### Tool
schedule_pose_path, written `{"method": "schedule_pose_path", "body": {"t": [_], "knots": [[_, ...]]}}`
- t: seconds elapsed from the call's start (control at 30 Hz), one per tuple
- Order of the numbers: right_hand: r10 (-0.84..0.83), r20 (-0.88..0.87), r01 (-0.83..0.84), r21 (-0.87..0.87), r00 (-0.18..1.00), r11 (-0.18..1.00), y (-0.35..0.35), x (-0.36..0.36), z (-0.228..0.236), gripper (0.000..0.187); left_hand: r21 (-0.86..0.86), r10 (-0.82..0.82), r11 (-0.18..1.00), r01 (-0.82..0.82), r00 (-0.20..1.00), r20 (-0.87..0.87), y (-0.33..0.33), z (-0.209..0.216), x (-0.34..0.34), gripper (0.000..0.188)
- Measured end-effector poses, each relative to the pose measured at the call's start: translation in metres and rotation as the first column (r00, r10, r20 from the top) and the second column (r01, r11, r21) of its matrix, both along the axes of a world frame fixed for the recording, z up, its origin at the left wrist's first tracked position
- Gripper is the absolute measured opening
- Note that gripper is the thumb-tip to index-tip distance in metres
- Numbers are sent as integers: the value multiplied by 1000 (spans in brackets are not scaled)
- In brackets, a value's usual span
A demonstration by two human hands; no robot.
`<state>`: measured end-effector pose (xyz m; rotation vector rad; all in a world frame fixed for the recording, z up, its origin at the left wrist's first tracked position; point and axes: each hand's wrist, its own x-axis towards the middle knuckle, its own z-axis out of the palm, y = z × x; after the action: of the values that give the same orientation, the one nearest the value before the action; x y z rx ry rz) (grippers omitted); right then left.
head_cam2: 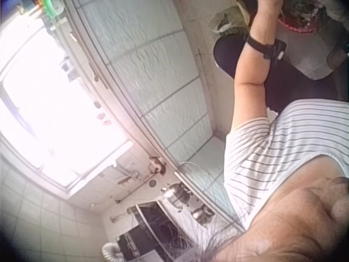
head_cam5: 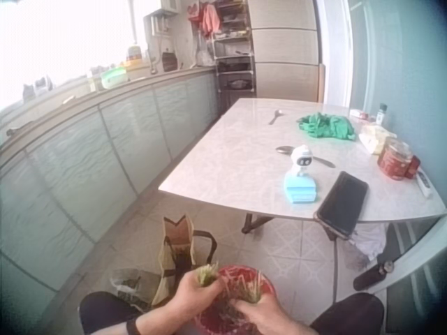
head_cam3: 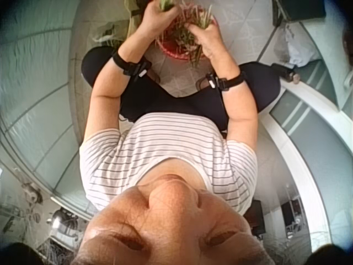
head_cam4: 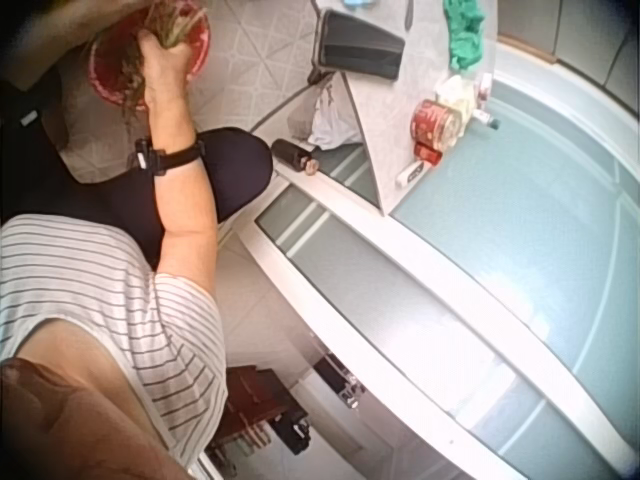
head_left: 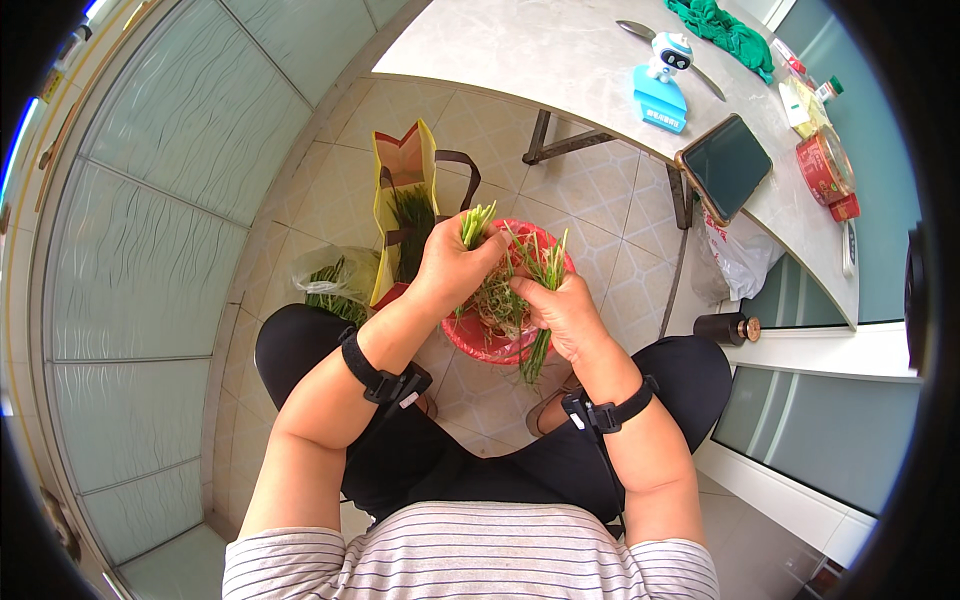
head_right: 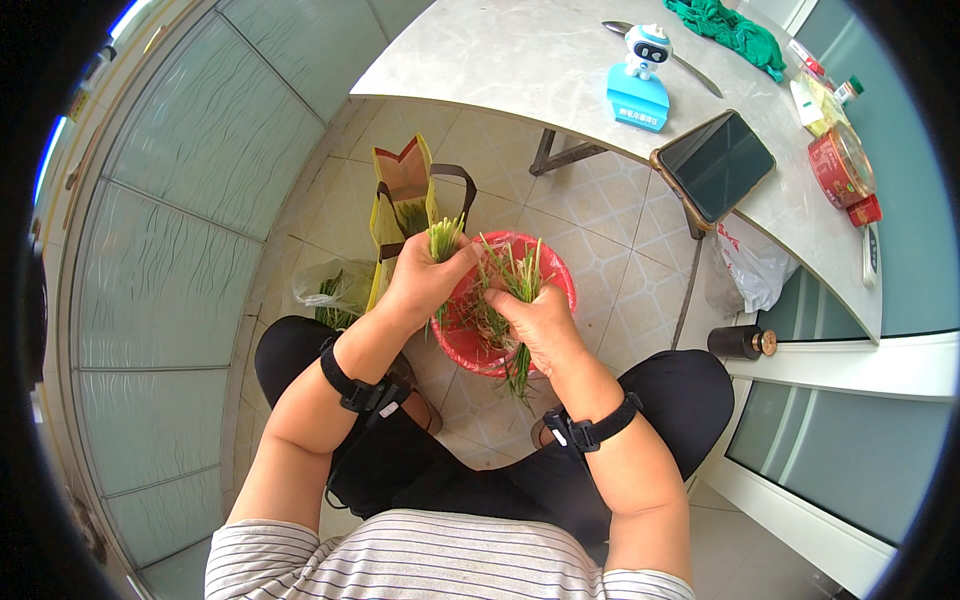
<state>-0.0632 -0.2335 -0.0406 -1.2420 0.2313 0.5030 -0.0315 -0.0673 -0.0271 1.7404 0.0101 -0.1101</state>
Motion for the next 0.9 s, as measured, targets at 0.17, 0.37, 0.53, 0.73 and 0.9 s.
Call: {"method": "schedule_pose_path", "body": {"t": [0.17, 0.37, 0.53, 0.73, 0.9], "knots": [[18, -65, -14, 67, 998, 998, -2, 2, -3, 10, 3, -2, 1000, 2, 1000, -16, 1, 4, -1, 16], [32, -148, 6, 250, 988, 968, -9, 5, -4, 13, -48, -46, 998, 44, 998, -45, 5, 1, -4, 13], [22, -143, 17, 265, 989, 964, -10, 6, -4, 14, -129, -182, 977, 170, 980, -82, 4, -1, -8, 13], [38, -131, 0, 278, 991, 960, -9, 6, -4, 13, -138, -211, 970, 198, 973, -91, 3, -1, -9, 10], [31, -128, 5, 267, 991, 964, -10, 5, -6, 13, -128, -203, 973, 192, 976, -80, 3, -2, -7, 8]]}}
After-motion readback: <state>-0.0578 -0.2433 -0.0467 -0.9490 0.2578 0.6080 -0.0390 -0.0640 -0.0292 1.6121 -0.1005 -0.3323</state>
